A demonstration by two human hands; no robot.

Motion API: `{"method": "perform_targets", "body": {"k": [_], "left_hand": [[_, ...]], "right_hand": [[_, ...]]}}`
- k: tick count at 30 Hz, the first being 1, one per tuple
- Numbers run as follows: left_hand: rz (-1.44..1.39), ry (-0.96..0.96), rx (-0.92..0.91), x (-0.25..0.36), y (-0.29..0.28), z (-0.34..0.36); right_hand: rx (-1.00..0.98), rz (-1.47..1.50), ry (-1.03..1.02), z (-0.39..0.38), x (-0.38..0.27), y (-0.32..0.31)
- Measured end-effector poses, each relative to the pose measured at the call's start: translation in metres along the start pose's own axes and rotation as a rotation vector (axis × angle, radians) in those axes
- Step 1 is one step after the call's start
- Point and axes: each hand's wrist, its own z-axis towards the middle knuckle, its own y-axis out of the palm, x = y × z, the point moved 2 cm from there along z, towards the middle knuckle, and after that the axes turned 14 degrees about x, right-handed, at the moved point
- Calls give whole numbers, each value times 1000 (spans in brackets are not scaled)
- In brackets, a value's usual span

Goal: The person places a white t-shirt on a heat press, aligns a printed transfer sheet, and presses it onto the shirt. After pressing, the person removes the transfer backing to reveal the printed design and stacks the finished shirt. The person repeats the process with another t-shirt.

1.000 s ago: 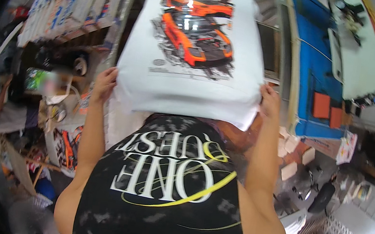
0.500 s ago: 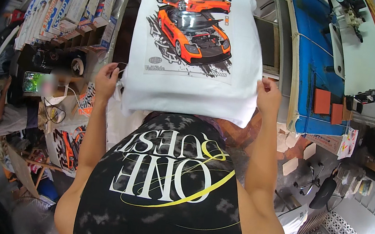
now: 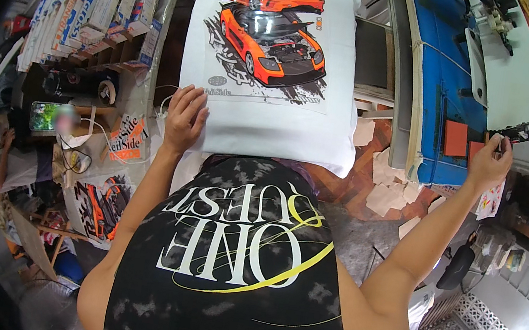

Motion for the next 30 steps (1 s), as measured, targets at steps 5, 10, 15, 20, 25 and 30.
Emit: {"method": "perform_targets", "body": {"k": [5, 10, 15, 20, 25, 30], "left_hand": [[-6, -5, 7, -2, 1, -2], [-10, -8, 9, -3, 2, -3], [-18, 11, 33, -2, 2, 0], [-5, -51, 14, 5, -1, 5], [41, -102, -36, 9, 0, 21], [-73, -277, -50, -16, -3, 29]], "right_hand": [[-55, -125, -58, -4, 16, 10], [-134, -254, -81, 5, 22, 19], [-365, -216, -40, 20, 13, 18], [-353, -192, -110, 16, -21, 2], [-387, -126, -113, -13, -72, -15], [-264, 74, -255, -59, -138, -36]]}}
